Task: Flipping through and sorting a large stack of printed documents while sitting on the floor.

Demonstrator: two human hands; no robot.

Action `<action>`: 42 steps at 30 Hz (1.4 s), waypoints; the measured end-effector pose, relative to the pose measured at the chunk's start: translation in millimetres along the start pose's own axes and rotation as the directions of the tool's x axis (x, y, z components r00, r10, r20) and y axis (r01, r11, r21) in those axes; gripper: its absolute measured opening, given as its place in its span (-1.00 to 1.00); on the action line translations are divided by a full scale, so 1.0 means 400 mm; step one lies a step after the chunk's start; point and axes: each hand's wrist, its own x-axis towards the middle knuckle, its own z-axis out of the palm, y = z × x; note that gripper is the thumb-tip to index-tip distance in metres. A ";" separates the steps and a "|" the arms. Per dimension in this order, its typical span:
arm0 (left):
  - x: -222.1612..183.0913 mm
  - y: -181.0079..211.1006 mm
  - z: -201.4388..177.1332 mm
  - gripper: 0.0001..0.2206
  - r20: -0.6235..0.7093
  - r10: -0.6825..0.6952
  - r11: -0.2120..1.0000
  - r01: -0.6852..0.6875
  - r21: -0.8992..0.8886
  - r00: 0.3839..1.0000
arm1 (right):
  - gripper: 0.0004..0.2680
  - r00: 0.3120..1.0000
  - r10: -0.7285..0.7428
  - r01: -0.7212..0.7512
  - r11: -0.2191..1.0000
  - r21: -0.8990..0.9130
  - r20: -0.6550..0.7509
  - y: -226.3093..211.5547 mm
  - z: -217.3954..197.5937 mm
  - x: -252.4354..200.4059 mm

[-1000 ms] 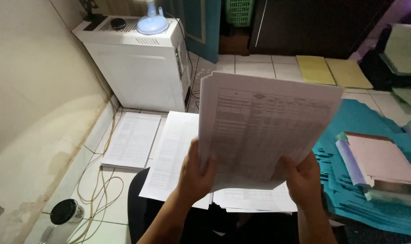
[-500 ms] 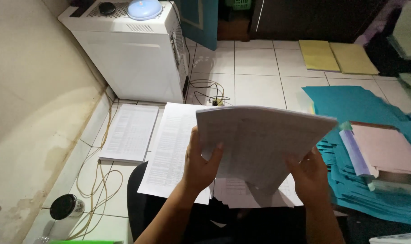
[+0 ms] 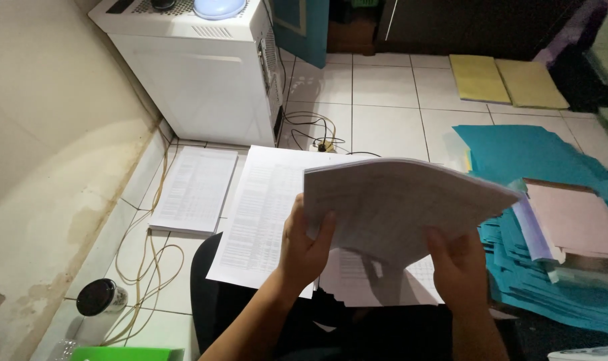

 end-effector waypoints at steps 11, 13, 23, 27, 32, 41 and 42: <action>-0.007 0.016 -0.002 -0.81 -0.064 -0.065 0.998 0.064 -0.022 0.996 | -0.57 0.999 0.019 -0.022 0.998 0.063 0.047 -0.032 0.011 0.005; -0.033 -0.028 0.006 -0.78 -0.075 -0.098 0.994 0.095 -0.044 0.992 | -0.70 0.983 0.170 -0.166 0.984 -0.073 0.062 -0.055 0.035 -0.007; -0.046 -0.025 -0.009 -0.72 -0.049 -0.160 0.987 0.160 -0.003 0.986 | -0.66 0.980 0.198 -0.198 0.980 -0.017 0.029 0.004 0.006 0.006; -0.066 -0.057 -0.012 -0.70 0.004 -0.187 0.977 0.187 -0.102 0.982 | -0.60 0.919 0.390 -0.371 0.903 -0.215 0.052 -0.108 0.051 -0.023; -0.094 -0.112 -0.008 -0.82 0.054 -0.176 0.983 0.178 -0.038 0.983 | -0.63 0.887 0.460 -0.437 0.865 -0.247 0.043 -0.118 0.063 -0.032; -0.031 0.019 -0.189 -0.57 0.591 -0.147 0.612 0.543 -0.575 0.793 | -0.56 0.965 -0.189 0.118 0.932 0.342 0.184 -0.068 0.100 -0.014; -0.053 0.005 -0.207 -0.57 0.578 -0.155 0.614 0.536 -0.579 0.801 | -0.56 0.961 -0.191 0.113 0.933 0.343 0.201 -0.069 0.103 -0.013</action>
